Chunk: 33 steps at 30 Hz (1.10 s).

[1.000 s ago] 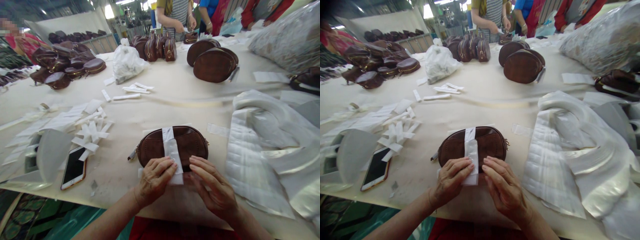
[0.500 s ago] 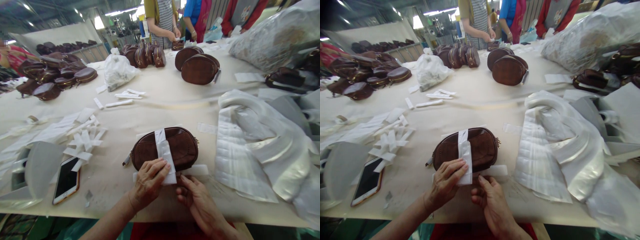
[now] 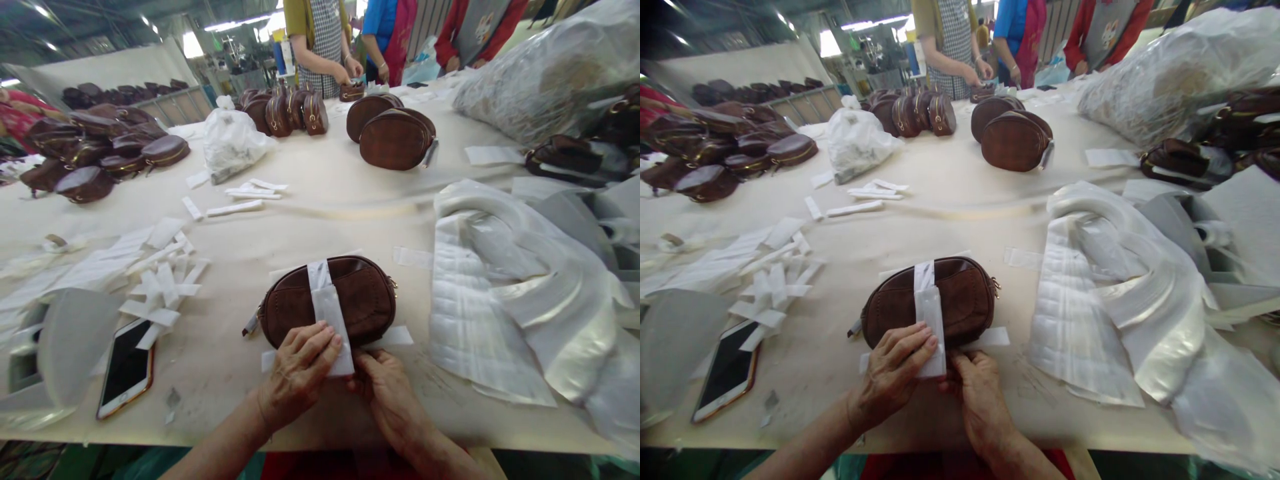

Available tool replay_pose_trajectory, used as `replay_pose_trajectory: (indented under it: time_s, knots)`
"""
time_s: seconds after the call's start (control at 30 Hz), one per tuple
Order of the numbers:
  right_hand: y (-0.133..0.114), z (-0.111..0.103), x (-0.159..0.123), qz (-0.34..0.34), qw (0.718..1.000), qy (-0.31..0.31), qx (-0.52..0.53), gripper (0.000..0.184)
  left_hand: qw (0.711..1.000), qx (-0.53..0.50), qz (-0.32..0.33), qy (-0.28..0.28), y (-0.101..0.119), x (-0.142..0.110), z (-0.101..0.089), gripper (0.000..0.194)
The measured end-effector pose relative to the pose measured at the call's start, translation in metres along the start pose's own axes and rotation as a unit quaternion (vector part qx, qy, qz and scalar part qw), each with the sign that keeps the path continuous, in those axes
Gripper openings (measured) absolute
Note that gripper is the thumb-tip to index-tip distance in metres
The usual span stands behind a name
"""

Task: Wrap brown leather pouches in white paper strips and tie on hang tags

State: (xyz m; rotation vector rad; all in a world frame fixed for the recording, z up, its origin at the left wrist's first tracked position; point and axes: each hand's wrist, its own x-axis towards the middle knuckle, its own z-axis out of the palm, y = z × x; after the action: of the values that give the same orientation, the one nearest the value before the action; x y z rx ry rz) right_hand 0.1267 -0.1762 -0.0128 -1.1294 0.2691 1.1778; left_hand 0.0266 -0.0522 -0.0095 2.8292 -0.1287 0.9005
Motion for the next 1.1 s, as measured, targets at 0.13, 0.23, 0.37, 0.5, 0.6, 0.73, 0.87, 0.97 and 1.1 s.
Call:
replay_pose_trajectory:
  time_s: [0.13, 0.23, 0.37, 0.5, 0.6, 0.73, 0.87, 0.97, 1.1]
  knots:
    - [0.001, -0.001, 0.003, -0.011, 1.000, 0.003, -0.023, 0.014, 1.000, 0.016, 0.004, 0.016, 0.001, -0.003, 0.005, 0.026]
    - [-0.002, -0.005, 0.001, -0.008, 0.999, -0.022, -0.045, 0.017, 0.999, 0.032, 0.002, 0.029, 0.003, -0.003, 0.007, 0.024]
    - [-0.009, -0.020, -0.009, -0.044, 0.977, -0.075, -0.197, 0.026, 0.998, 0.047, 0.000, 0.039, 0.005, -0.004, 0.009, 0.024]
    - [-0.022, -0.031, -0.018, -0.401, 0.807, -0.078, -0.427, 0.017, 0.998, 0.056, -0.003, 0.038, 0.005, -0.005, 0.011, 0.023]
    - [-0.032, -0.026, -0.014, -0.612, 0.608, -0.097, -0.496, 0.019, 0.997, 0.063, -0.007, 0.050, 0.006, -0.004, 0.012, 0.020]
    - [-0.037, -0.017, 0.001, -0.635, 0.518, -0.117, -0.561, 0.019, 0.996, 0.059, -0.010, 0.068, 0.008, -0.002, 0.011, 0.020]
    - [-0.035, -0.020, 0.010, -0.641, 0.490, -0.116, -0.579, 0.017, 0.996, 0.047, -0.008, 0.074, 0.010, -0.004, 0.012, 0.020]
    - [-0.034, -0.023, 0.011, -0.638, 0.471, -0.118, -0.598, 0.027, 0.997, 0.030, -0.007, 0.067, 0.010, -0.006, 0.013, 0.018]
    - [-0.034, -0.026, 0.013, -0.632, 0.444, -0.110, -0.625, 0.032, 0.998, 0.026, -0.002, 0.058, 0.008, -0.006, 0.013, 0.020]
